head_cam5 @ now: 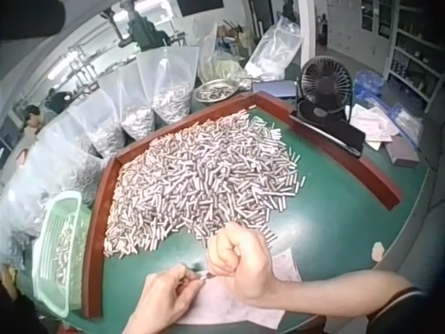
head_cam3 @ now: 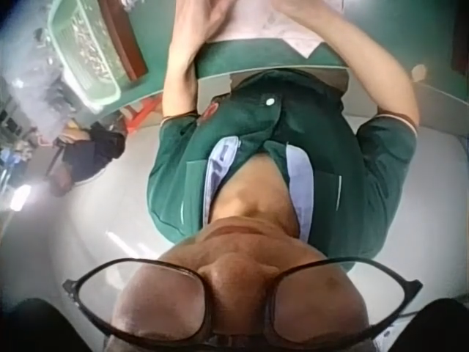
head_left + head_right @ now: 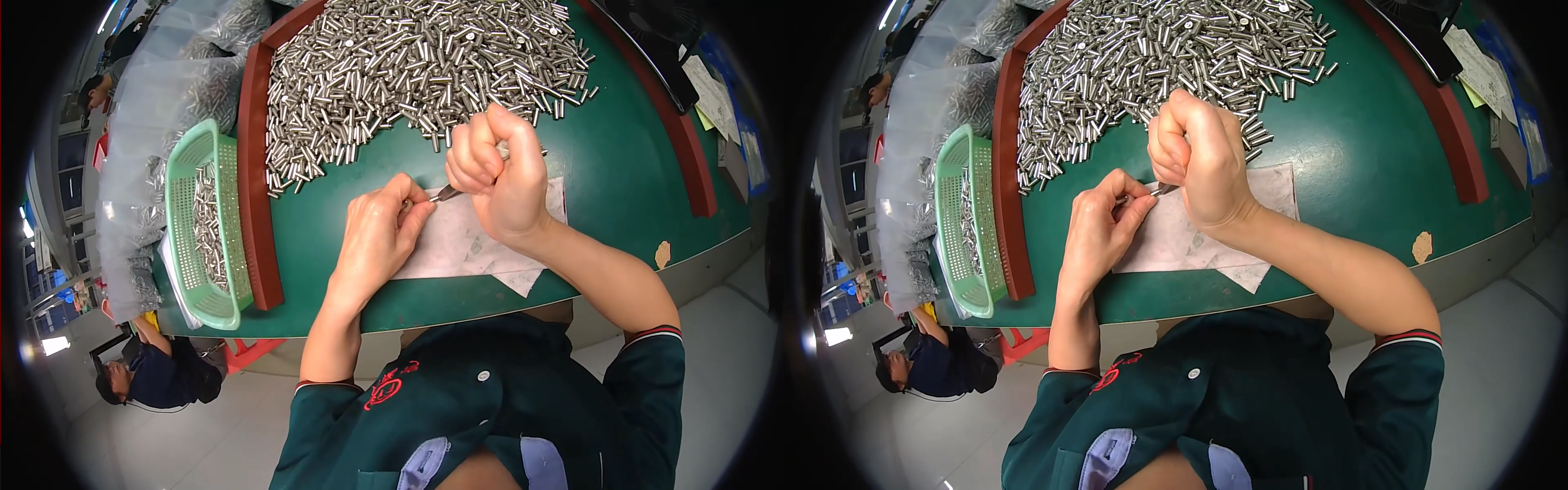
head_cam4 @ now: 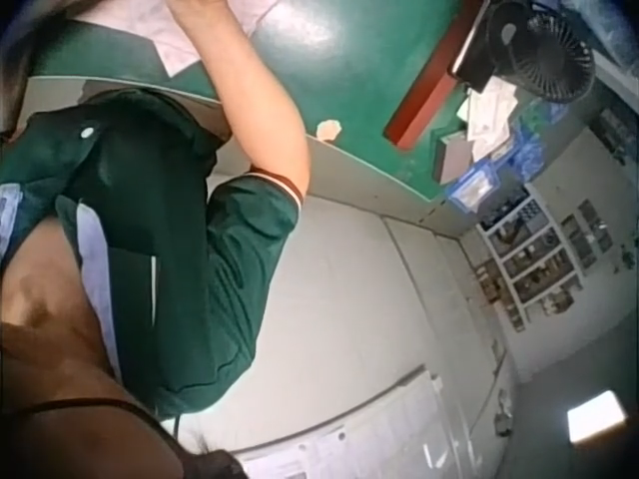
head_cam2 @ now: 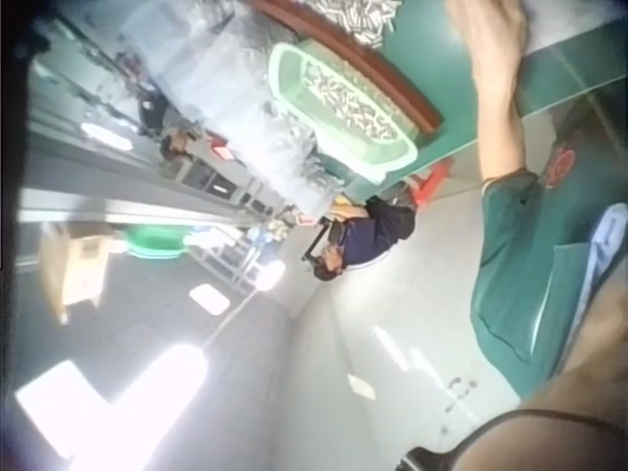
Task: Inspecting and sorting small metal pins at a manufacturing workstation using tweezers.
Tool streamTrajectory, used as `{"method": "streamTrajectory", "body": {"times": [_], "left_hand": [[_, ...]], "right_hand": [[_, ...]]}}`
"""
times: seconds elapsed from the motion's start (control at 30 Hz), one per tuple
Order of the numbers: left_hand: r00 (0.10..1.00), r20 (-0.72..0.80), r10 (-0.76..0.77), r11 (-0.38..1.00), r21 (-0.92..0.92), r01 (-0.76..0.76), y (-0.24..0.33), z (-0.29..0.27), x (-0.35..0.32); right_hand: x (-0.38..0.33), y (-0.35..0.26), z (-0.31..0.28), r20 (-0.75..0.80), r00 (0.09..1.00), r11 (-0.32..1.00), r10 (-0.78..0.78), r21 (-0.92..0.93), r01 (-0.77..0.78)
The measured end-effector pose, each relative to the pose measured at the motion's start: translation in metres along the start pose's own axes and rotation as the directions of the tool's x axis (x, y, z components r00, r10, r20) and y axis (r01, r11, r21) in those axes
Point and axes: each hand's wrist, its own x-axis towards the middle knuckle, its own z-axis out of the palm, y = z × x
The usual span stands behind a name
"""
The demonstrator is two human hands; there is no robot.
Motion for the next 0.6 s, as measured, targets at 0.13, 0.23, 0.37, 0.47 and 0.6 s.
{"method": "streamTrajectory", "body": {"times": [0.13, 0.23, 0.37, 0.47, 0.6], "left_hand": [[1.000, -0.008, 0.004, 1.000, 0.000, -0.004, 0.000, 0.000, 0.000], [1.000, -0.018, -0.001, 1.000, -0.011, 0.000, -0.001, 0.001, 0.000], [1.000, -0.013, -0.013, 1.000, -0.017, 0.013, 0.001, 0.001, 0.000], [1.000, -0.012, -0.015, 1.000, -0.022, 0.014, 0.000, 0.001, 0.000], [1.000, -0.029, 0.007, 0.999, -0.048, -0.008, -0.001, 0.001, 0.002]], "right_hand": [[0.000, 0.000, 0.002, 0.016, 1.000, 1.000, -0.001, -0.005, 0.001], [-0.001, 0.001, 0.003, 0.015, 1.000, 0.999, -0.021, -0.031, 0.022], [-0.006, 0.003, 0.011, 0.013, 0.992, 0.979, -0.125, -0.159, 0.125], [-0.008, 0.008, 0.014, 0.059, 0.983, 0.961, -0.176, -0.207, 0.185], [-0.010, 0.013, 0.018, 0.092, 0.968, 0.910, -0.232, -0.330, 0.250]]}}
